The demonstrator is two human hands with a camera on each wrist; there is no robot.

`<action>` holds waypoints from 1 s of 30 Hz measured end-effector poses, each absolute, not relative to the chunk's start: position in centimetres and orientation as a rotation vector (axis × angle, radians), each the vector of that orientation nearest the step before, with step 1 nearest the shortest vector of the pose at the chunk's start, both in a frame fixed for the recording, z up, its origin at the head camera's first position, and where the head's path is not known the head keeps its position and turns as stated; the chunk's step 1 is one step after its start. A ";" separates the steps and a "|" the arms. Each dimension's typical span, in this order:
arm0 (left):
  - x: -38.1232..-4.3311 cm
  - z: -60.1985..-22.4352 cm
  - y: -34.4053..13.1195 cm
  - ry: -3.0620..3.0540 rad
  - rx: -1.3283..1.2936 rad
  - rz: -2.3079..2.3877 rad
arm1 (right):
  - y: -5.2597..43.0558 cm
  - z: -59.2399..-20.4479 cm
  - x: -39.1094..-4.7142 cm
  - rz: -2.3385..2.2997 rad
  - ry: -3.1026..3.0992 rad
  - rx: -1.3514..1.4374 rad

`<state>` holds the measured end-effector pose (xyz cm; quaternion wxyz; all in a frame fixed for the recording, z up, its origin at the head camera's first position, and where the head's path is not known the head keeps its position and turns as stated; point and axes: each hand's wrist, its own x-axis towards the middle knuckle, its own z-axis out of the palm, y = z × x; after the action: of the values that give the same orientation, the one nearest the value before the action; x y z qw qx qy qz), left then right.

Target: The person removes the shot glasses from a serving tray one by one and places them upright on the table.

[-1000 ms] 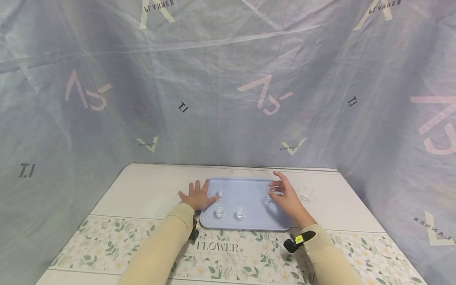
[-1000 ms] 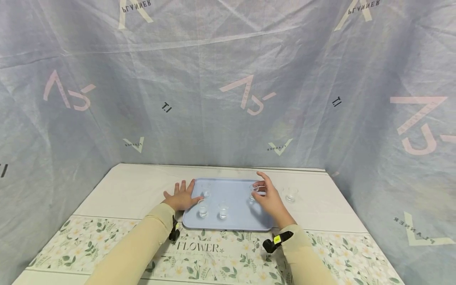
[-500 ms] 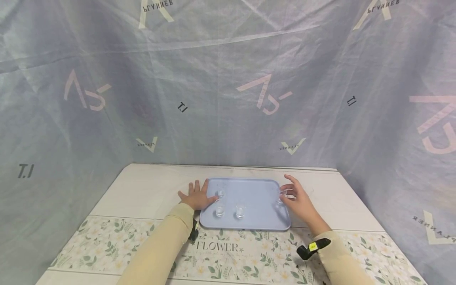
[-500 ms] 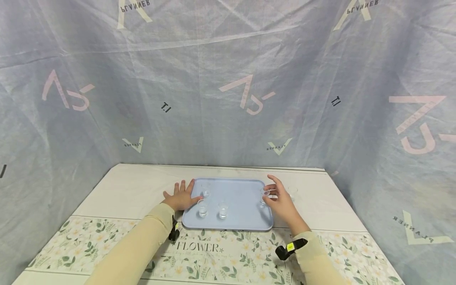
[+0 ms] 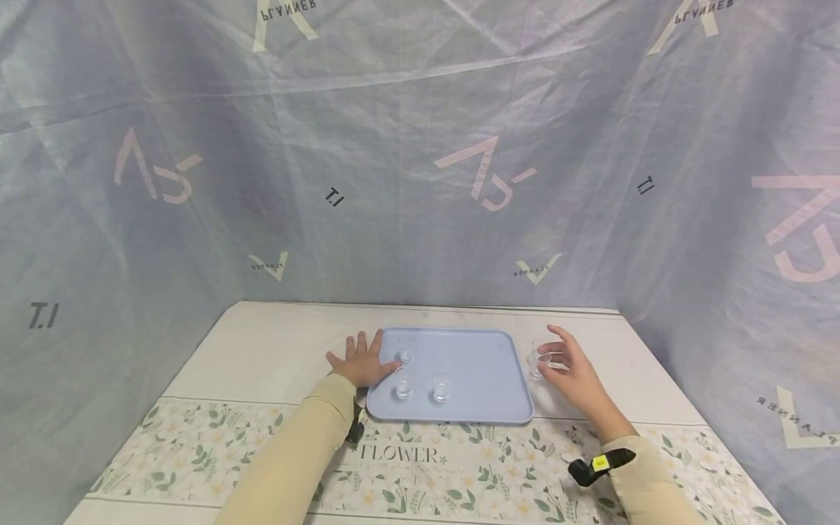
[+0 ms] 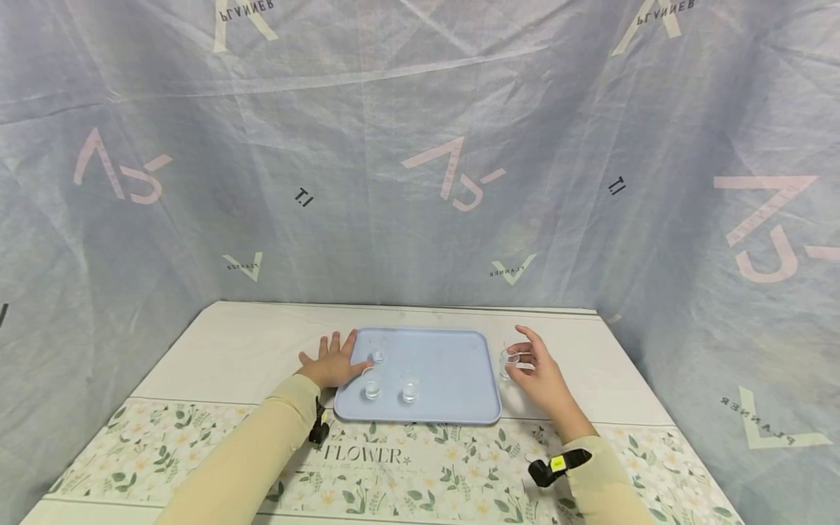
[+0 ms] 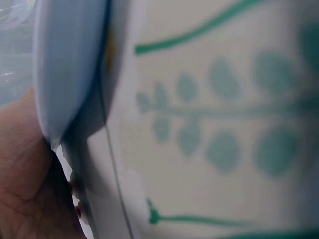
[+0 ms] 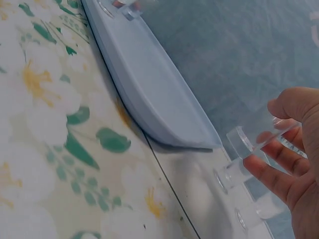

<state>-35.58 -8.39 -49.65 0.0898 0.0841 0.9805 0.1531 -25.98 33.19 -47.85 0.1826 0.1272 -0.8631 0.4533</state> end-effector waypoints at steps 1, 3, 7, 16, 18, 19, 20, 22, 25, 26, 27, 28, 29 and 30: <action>-35.6 -49.6 -8.4 2.914 0.250 0.458 | 33.3 -47.9 -25.9 1.279 -2.436 0.349; -35.2 -49.1 -8.3 2.893 0.241 0.465 | 33.5 -47.9 -25.8 1.279 -2.439 0.335; -35.3 -49.4 -8.3 2.897 0.247 0.456 | 33.6 -47.9 -25.7 1.281 -2.452 0.304; -36.2 -50.6 -8.4 2.899 0.240 0.462 | 33.8 -48.4 -25.5 1.286 -2.448 0.275; -36.6 -51.0 -8.4 2.890 0.237 0.467 | 33.8 -48.6 -25.6 1.301 -2.444 0.274; -36.7 -51.2 -8.5 2.893 0.237 0.472 | 33.8 -48.6 -25.6 1.308 -2.445 0.272; -36.8 -51.4 -8.5 2.896 0.239 0.473 | 33.9 -48.7 -25.6 1.312 -2.447 0.272; -37.0 -51.7 -8.5 2.894 0.240 0.476 | 33.9 -49.0 -25.6 1.325 -2.446 0.274; -37.1 -51.8 -8.6 2.898 0.240 0.473 | 34.0 -49.4 -25.7 1.331 -2.447 0.272; -37.1 -51.8 -8.6 2.899 0.239 0.472 | 34.0 -49.5 -25.7 1.331 -2.445 0.269; -37.1 -51.8 -8.6 2.899 0.239 0.474 | 34.1 -49.6 -25.8 1.324 -2.447 0.261; -37.2 -51.8 -8.6 2.897 0.238 0.472 | 34.1 -49.7 -25.8 1.316 -2.453 0.253; -37.1 -51.8 -8.6 2.896 0.237 0.471 | 34.1 -49.8 -25.8 1.311 -2.460 0.244; -37.1 -51.8 -8.6 2.895 0.237 0.472 | 34.1 -49.8 -25.8 1.303 -2.468 0.234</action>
<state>-37.14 -8.60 -51.77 0.0992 0.0800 0.9789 0.1595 -25.79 34.08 -49.85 0.1698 0.0823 -0.8684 0.4586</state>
